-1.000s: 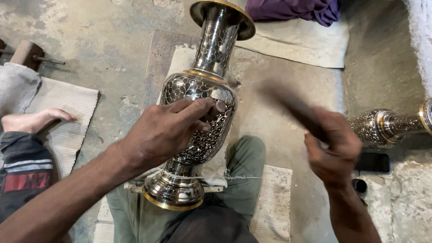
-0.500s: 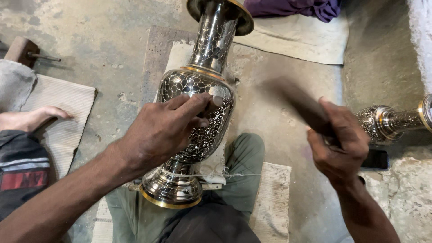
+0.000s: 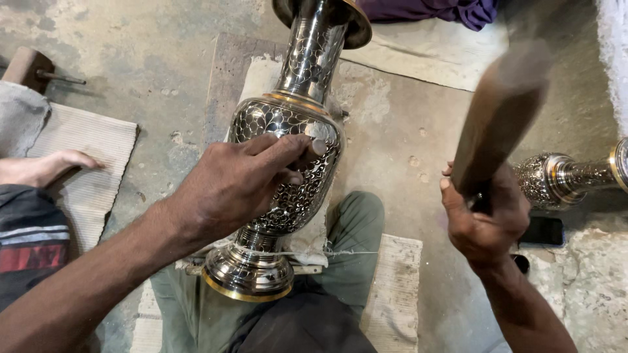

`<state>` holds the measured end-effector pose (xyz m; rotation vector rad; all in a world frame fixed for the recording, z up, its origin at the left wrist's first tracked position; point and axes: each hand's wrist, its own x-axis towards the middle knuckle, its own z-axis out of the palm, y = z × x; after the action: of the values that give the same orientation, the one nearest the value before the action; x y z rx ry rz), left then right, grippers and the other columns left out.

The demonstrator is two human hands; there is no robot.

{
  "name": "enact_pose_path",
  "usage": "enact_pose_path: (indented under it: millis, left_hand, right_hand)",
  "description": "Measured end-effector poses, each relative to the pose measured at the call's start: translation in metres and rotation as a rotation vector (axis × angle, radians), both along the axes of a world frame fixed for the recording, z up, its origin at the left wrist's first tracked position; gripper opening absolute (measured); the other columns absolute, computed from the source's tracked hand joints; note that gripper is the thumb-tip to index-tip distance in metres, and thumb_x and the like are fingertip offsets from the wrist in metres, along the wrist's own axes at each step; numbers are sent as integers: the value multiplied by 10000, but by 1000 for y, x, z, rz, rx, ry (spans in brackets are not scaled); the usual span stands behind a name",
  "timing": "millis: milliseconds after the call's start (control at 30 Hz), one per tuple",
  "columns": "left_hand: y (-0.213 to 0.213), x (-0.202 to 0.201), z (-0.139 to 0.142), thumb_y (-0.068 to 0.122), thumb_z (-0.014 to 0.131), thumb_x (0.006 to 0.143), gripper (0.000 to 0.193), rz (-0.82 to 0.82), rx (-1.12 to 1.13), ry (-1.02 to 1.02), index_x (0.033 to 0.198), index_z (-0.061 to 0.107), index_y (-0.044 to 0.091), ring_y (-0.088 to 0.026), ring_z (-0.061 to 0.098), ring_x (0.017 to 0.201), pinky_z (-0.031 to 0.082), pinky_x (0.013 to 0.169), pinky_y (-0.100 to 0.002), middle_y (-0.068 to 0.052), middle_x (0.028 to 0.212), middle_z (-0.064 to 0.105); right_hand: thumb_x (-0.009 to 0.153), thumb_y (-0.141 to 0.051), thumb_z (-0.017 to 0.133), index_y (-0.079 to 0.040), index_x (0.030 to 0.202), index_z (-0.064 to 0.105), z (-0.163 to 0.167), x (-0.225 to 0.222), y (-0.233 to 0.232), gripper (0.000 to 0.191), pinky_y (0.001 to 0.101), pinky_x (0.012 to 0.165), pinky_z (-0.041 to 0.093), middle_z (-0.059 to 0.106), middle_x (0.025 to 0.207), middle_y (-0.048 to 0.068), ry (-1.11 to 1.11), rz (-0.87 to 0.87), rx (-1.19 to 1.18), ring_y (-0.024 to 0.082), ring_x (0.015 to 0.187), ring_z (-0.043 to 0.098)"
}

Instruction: The person sits on the floor with an engraved brass vase held upright between the legs. They position a small punch against the vase surface and repeatedly strike it with a wooden mallet, moving the punch to different spots to work the decorative pattern, occasionally repositioning the vase.

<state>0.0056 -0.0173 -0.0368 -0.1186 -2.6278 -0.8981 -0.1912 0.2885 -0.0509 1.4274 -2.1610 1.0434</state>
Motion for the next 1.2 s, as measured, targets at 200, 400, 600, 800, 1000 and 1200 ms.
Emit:
enact_pose_path:
  millis: [200, 400, 600, 800, 1000, 1200]
  left_hand:
    - [-3, -1, 3, 38, 623, 924, 389, -7, -36, -68, 1307, 574, 86, -231, 752, 655, 628, 450, -293, -123, 1050, 744]
    - [-4, -1, 7, 11, 621, 908, 382, -37, -7, -32, 1280, 585, 91, -248, 764, 720, 654, 529, -318, -110, 1018, 750]
    - [-6, -3, 9, -19, 593, 863, 397, -107, 57, 19, 1250, 594, 71, -222, 801, 815, 669, 590, -312, -128, 1083, 750]
    - [-9, -4, 8, 113, 685, 919, 306, -68, -20, -30, 1218, 623, 89, -258, 772, 747, 648, 542, -345, -102, 959, 770]
    - [-9, -9, 2, 8, 588, 975, 304, -69, 52, 65, 1275, 563, 47, -240, 790, 886, 687, 623, -270, -140, 1110, 751]
    - [-9, -10, 1, 2, 622, 928, 337, -46, 28, -54, 1256, 566, 62, -248, 794, 864, 672, 573, -304, -133, 1107, 755]
  right_hand:
    - [858, 78, 700, -40, 1420, 614, -9, -5, 7, 581, 311, 775, 585, 675, 1206, 164, -11, -5, 46, 188, 978, 676]
    - [884, 87, 676, -34, 1447, 610, -15, -6, 7, 580, 327, 809, 608, 670, 1187, 141, -24, 13, 22, 184, 983, 692]
    - [864, 105, 676, -49, 1447, 603, -14, -4, 6, 607, 355, 859, 610, 679, 1235, 181, 154, -15, 100, 269, 1037, 708]
    - [883, 93, 683, -71, 1483, 609, -9, -3, 7, 627, 358, 883, 602, 676, 1192, 158, 159, -22, 112, 272, 1031, 702]
    - [909, 97, 680, -77, 1380, 648, 4, 6, -2, 503, 334, 939, 597, 693, 1188, 166, 20, -38, -15, 273, 1068, 712]
    - [897, 99, 719, -51, 1427, 655, 8, 6, 3, 554, 321, 912, 568, 708, 1193, 152, 152, -52, 182, 252, 1009, 705]
